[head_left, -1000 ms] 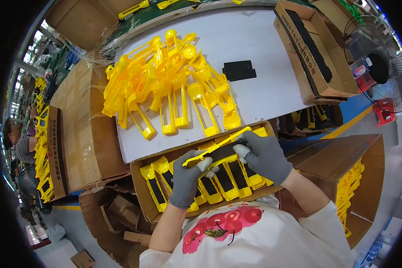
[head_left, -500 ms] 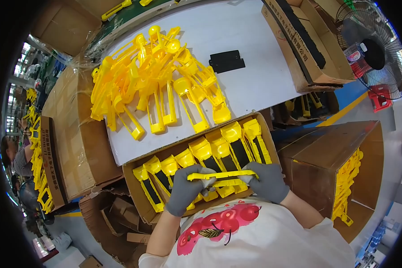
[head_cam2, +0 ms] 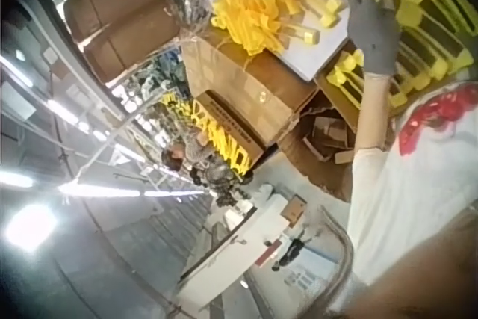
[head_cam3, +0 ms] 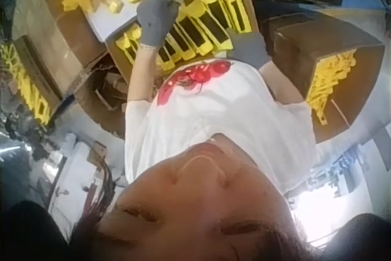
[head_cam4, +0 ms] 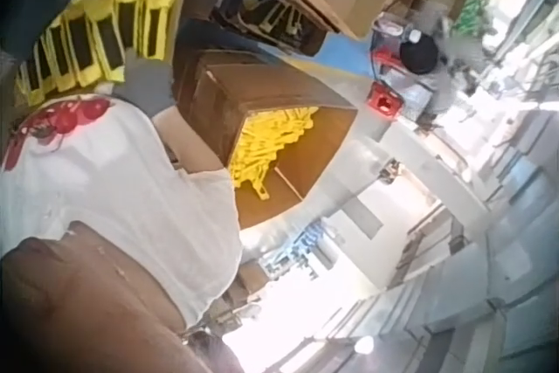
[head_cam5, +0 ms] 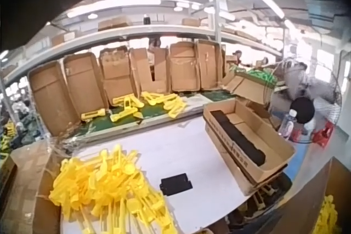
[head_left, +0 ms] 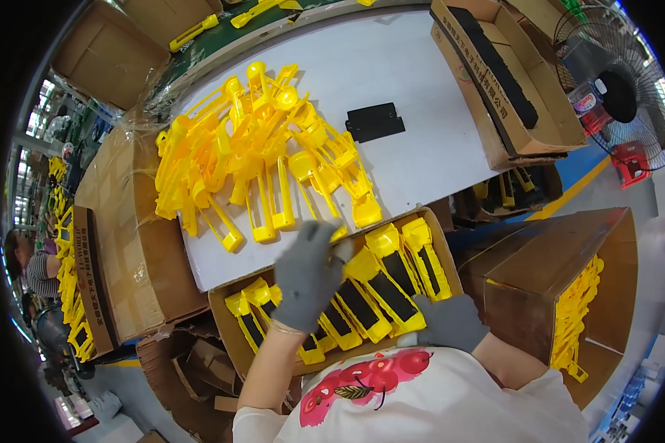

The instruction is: Assembling solar lamps by inserting black panels into yellow plastic housings.

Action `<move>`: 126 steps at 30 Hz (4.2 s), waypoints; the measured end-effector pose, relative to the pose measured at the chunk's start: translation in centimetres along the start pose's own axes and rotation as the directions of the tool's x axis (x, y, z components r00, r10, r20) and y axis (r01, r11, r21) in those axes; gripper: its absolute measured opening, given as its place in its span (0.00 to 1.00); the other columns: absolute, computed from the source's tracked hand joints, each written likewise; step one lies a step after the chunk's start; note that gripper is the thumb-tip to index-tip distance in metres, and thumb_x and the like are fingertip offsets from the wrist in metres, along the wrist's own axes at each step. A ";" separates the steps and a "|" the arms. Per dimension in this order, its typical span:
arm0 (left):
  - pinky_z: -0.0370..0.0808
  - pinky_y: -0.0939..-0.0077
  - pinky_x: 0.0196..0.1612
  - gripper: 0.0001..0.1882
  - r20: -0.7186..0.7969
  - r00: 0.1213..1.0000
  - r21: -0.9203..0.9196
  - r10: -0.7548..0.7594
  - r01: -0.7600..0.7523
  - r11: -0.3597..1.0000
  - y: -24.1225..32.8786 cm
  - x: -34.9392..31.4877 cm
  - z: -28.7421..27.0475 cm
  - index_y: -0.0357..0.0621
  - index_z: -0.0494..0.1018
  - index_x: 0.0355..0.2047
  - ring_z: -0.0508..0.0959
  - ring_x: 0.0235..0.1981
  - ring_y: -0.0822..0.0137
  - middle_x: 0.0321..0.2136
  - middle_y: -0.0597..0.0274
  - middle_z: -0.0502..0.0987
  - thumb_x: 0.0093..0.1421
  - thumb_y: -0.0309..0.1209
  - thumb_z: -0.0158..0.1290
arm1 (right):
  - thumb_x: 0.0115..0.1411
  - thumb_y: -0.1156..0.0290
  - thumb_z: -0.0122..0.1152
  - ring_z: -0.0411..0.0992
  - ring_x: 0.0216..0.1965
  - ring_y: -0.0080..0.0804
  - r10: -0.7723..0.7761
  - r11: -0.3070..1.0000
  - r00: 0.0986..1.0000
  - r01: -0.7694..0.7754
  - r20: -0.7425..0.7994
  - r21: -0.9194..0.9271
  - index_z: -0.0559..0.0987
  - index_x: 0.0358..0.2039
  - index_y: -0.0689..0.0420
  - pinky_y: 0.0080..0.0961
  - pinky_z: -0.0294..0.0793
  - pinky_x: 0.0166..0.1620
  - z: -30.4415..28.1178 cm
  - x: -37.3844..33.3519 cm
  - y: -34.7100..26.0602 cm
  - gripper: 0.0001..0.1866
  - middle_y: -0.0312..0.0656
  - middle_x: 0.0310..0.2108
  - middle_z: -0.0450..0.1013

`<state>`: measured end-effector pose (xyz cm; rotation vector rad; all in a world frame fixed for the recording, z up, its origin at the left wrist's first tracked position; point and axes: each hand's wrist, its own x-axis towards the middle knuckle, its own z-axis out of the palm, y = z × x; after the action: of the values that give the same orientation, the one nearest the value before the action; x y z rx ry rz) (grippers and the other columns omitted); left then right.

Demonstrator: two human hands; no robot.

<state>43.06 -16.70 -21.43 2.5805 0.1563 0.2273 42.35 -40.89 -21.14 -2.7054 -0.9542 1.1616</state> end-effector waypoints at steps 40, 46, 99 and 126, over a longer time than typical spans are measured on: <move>0.77 0.80 0.32 0.17 0.299 0.849 -0.918 -0.436 0.381 0.111 -4.8 -4.4 -2.6 0.35 0.71 0.49 0.81 0.34 0.65 0.41 0.53 0.78 0.62 0.30 0.49 | 0.61 0.71 0.54 0.66 0.21 0.12 -0.109 0.436 0.853 0.503 -0.510 0.747 0.74 0.40 0.59 0.10 0.63 0.24 -12.1 6.7 -1.3 0.08 0.31 0.21 0.70; 0.80 0.77 0.35 0.16 0.406 0.826 -0.899 -0.391 0.439 -0.006 -2.5 -4.7 -2.6 0.31 0.70 0.48 0.82 0.36 0.59 0.38 0.52 0.77 0.61 0.27 0.50 | 0.61 0.71 0.56 0.70 0.20 0.15 -0.121 0.672 0.831 0.472 -0.544 0.571 0.75 0.39 0.61 0.14 0.68 0.25 -8.4 6.9 -2.3 0.09 0.35 0.19 0.72; 0.75 0.85 0.22 0.11 0.563 0.688 -0.703 -0.458 0.690 0.172 -1.5 -9.2 -4.5 0.32 0.76 0.39 0.80 0.24 0.70 0.29 0.57 0.78 0.55 0.17 0.56 | 0.52 0.63 0.67 0.72 0.18 0.41 -0.166 0.848 0.786 0.422 -0.595 0.321 0.78 0.31 0.55 0.30 0.70 0.23 0.5 4.5 -3.3 0.11 0.46 0.19 0.72; 0.75 0.66 0.39 0.18 0.064 0.987 0.077 0.146 -0.151 0.986 -3.8 5.1 -4.2 0.45 0.74 0.41 0.78 0.37 0.55 0.37 0.55 0.78 0.48 0.26 0.58 | 0.54 0.66 0.63 0.75 0.30 0.32 0.123 0.944 0.526 0.201 -0.841 0.263 0.79 0.39 0.48 0.25 0.73 0.35 -11.7 16.4 8.0 0.11 0.36 0.32 0.76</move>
<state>46.97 -10.57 -19.27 2.6790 -0.0499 0.2045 63.06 -36.02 -25.41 -2.4164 -0.5520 -0.1376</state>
